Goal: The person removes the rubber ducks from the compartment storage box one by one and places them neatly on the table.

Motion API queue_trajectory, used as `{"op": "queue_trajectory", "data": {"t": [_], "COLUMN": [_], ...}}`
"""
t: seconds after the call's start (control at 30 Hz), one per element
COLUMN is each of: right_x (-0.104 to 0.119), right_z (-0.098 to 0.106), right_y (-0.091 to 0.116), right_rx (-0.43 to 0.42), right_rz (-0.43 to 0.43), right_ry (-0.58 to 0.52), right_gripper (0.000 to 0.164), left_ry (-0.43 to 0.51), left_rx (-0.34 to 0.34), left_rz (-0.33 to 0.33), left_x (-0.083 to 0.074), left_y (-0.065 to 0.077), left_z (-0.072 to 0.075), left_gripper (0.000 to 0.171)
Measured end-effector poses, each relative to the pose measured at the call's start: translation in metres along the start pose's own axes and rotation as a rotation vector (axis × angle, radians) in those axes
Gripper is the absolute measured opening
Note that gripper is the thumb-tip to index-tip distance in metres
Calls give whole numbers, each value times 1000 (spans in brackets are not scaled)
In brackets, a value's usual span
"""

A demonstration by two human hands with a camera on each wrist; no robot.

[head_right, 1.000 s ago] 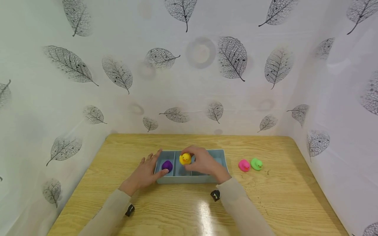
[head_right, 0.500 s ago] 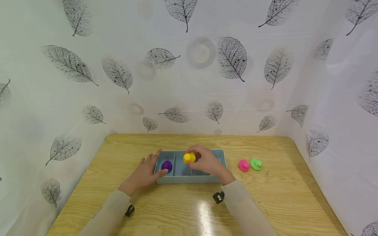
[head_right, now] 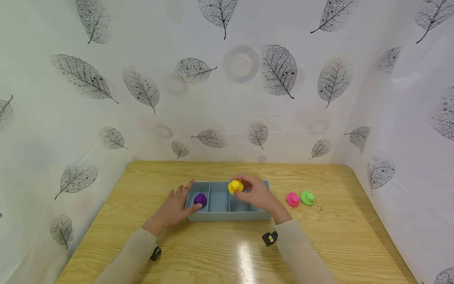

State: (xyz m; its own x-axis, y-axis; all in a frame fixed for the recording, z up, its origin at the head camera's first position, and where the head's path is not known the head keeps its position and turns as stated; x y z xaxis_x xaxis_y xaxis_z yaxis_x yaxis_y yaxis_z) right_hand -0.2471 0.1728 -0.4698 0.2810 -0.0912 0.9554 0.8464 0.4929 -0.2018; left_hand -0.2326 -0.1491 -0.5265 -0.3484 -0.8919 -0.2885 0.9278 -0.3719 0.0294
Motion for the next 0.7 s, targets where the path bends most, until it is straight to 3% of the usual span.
{"op": "queue_trajectory", "data": {"t": [0.43, 0.7], "right_x": [-1, -2], "right_z": [35, 55], "right_y": [22, 35], "right_rx": [-92, -102], "right_rz": [5, -5], "right_ry": [7, -1], "right_gripper": [41, 40], "left_ry": [4, -1], "left_rx": [6, 4], "left_rz": [7, -1], "left_x": [-1, -1], "left_y": [1, 1], "left_z": [2, 1], "left_gripper": [103, 102]}}
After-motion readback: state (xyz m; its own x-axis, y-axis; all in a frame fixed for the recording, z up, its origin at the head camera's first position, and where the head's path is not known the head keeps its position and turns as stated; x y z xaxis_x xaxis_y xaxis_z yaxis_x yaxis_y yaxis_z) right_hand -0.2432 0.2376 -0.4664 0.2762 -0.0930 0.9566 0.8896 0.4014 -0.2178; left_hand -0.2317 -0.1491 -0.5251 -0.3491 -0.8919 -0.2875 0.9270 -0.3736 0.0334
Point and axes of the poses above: each hand's wrist, its own y-axis away from the middle knuckle, its own z-axis out of the back of the hand, x = y × z, the point moved 2 cm from there along -y, towards the middle knuckle, and after that the axes turned 12 degrees about -y, right-handed, at the moved point
